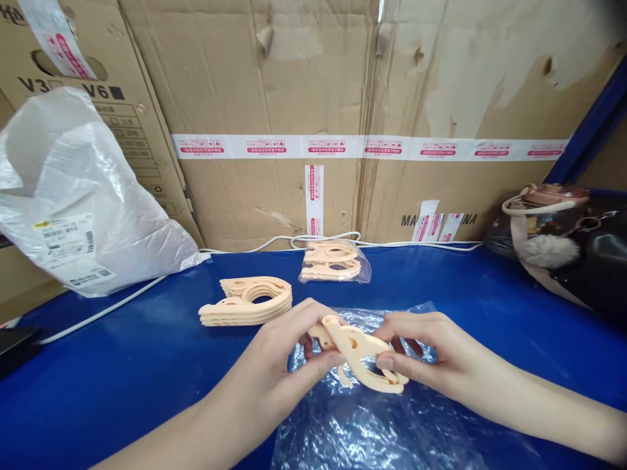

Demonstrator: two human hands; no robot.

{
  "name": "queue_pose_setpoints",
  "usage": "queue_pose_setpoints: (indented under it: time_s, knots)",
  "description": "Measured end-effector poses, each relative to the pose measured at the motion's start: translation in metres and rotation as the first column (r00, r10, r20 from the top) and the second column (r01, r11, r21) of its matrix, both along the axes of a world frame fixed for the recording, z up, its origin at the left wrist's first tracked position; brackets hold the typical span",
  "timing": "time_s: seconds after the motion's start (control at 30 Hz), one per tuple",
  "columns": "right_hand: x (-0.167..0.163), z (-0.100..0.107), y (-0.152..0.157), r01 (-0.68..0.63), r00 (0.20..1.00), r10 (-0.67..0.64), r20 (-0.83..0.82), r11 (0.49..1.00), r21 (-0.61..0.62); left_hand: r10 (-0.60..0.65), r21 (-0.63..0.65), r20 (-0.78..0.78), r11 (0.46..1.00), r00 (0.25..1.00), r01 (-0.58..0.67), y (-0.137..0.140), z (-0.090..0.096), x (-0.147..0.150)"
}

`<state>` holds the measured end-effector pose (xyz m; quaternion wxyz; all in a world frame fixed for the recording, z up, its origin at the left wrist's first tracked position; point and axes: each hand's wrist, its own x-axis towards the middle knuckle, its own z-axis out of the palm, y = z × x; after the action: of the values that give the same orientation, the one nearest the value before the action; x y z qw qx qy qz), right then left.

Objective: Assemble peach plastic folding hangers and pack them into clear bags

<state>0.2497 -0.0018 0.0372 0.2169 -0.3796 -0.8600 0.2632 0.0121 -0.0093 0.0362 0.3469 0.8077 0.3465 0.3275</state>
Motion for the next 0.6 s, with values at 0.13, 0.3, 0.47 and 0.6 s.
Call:
queue_pose_setpoints:
  time_s: [0.13, 0.3, 0.47, 0.6]
  knots:
    - [-0.001, 0.0, -0.001, 0.063, 0.998, -0.063, 0.005, 0.996, -0.067, 0.069, -0.366, 0.116, 0.93, 0.991, -0.022, 0.0, -0.008, 0.003]
    - [-0.003, 0.002, -0.002, 0.053, 0.998, -0.055, -0.034, 0.996, -0.068, 0.116, -0.47, 0.144, 0.882, 0.983, -0.035, 0.004, -0.019, 0.003]
    - [0.0, 0.0, -0.003, 0.009, 0.995, -0.031, -0.098, 0.976, -0.219, 0.098, -0.515, 0.214, 0.857, 0.972, 0.027, 0.008, -0.029, 0.002]
    - [0.003, -0.004, 0.0, 0.061, 0.979, -0.104, -0.174, 0.969, -0.238, 0.087, -0.572, 0.203, 0.819, 0.975, 0.046, 0.011, -0.029, 0.003]
